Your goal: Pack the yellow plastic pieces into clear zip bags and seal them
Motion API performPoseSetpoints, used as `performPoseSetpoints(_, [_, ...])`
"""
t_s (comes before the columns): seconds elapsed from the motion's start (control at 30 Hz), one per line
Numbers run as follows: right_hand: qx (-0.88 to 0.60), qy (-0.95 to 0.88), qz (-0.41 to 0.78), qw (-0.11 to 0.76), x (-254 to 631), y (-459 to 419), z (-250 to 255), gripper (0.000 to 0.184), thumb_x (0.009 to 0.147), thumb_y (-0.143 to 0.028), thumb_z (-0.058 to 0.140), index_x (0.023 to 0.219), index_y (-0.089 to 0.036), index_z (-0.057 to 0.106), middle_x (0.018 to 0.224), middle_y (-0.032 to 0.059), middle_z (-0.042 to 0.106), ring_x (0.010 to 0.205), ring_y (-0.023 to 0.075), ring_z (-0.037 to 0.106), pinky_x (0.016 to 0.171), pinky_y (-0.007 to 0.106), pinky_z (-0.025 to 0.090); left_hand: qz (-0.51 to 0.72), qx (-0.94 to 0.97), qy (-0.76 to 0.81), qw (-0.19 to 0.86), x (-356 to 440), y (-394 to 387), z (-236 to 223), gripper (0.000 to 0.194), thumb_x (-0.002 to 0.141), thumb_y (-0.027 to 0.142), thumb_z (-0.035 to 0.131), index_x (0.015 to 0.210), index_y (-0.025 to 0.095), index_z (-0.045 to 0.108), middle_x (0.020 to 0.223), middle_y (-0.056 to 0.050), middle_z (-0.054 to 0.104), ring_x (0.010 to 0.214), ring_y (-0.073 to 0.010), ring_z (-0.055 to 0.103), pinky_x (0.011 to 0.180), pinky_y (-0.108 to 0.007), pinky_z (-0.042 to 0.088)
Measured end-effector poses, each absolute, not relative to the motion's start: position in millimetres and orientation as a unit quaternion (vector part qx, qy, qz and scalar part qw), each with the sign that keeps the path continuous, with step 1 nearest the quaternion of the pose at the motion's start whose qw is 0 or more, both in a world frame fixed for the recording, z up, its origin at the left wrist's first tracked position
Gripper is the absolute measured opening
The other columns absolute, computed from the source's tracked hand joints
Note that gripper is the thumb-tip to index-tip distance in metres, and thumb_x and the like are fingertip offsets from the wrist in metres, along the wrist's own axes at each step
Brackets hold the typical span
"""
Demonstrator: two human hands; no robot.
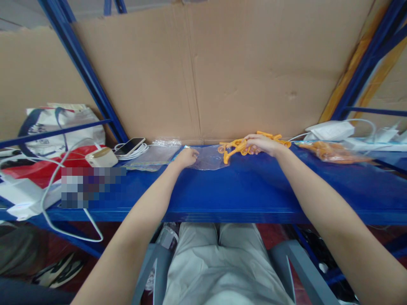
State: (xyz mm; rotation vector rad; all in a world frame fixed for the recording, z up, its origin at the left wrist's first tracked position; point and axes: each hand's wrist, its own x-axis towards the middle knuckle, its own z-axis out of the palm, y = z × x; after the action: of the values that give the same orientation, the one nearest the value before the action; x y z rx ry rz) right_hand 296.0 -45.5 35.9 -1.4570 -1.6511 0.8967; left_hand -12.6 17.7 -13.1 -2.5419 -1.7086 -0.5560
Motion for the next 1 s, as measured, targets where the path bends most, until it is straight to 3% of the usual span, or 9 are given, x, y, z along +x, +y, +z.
performPoseSetpoints(0.17, [-0.557,-0.661,0.368,0.342,296,-46,33,0.01,0.079,-0.01,0.056,0.083,-0.018,0.06,0.064,0.0002,0.065,0.052,0.0107,0.056,0.048,0.021,0.039,-0.174,-0.828,-0.531,0.049,1,3,-10,0.037,0.083,0.014,0.049,0.111,0.017,0.072,0.118,-0.006,0.073,0.113,-0.0206,0.065,0.102,-0.026,0.047])
performPoseSetpoints(0.3, [-0.548,-0.67,0.365,0.343,297,-45,31,0.009,0.08,-0.01,0.056,0.083,-0.018,0.06,0.065,0.0005,0.066,0.053,0.0105,0.056,0.048,0.02,0.04,-0.183,-0.857,-0.474,0.09,24,-17,-5,0.03,0.09,0.03,0.048,0.091,0.013,0.073,0.1,-0.013,0.075,0.096,-0.0244,0.069,0.087,-0.031,0.052])
performPoseSetpoints(0.53, [-0.553,-0.667,0.365,0.34,296,-46,32,0.005,0.082,-0.013,0.061,0.084,-0.017,0.06,0.066,0.0004,0.066,0.053,0.0096,0.057,0.05,0.02,0.041,-0.117,-0.871,-0.47,0.077,58,-49,-5,0.05,0.09,0.055,0.044,0.07,0.016,0.068,0.074,-0.011,0.071,0.078,-0.0258,0.07,0.069,-0.032,0.049])
performPoseSetpoints(0.73, [-0.555,-0.66,0.371,0.346,294,-47,33,0.008,0.079,-0.012,0.064,0.082,-0.018,0.06,0.063,-0.0001,0.065,0.052,0.0105,0.057,0.049,0.02,0.041,-0.063,-0.86,-0.502,0.07,63,-54,-5,0.026,0.085,0.034,0.052,0.079,0.019,0.072,0.084,-0.01,0.074,0.09,-0.0273,0.071,0.073,-0.031,0.05])
performPoseSetpoints(1.0, [-0.519,-0.657,0.406,0.366,296,-40,29,0.008,0.08,-0.011,0.062,0.081,-0.018,0.06,0.063,0.0009,0.066,0.051,0.0099,0.057,0.048,0.02,0.044,-0.087,-0.854,-0.503,0.097,63,-57,1,0.034,0.091,0.037,0.046,0.088,0.016,0.072,0.088,-0.012,0.075,0.091,-0.026,0.071,0.073,-0.03,0.049])
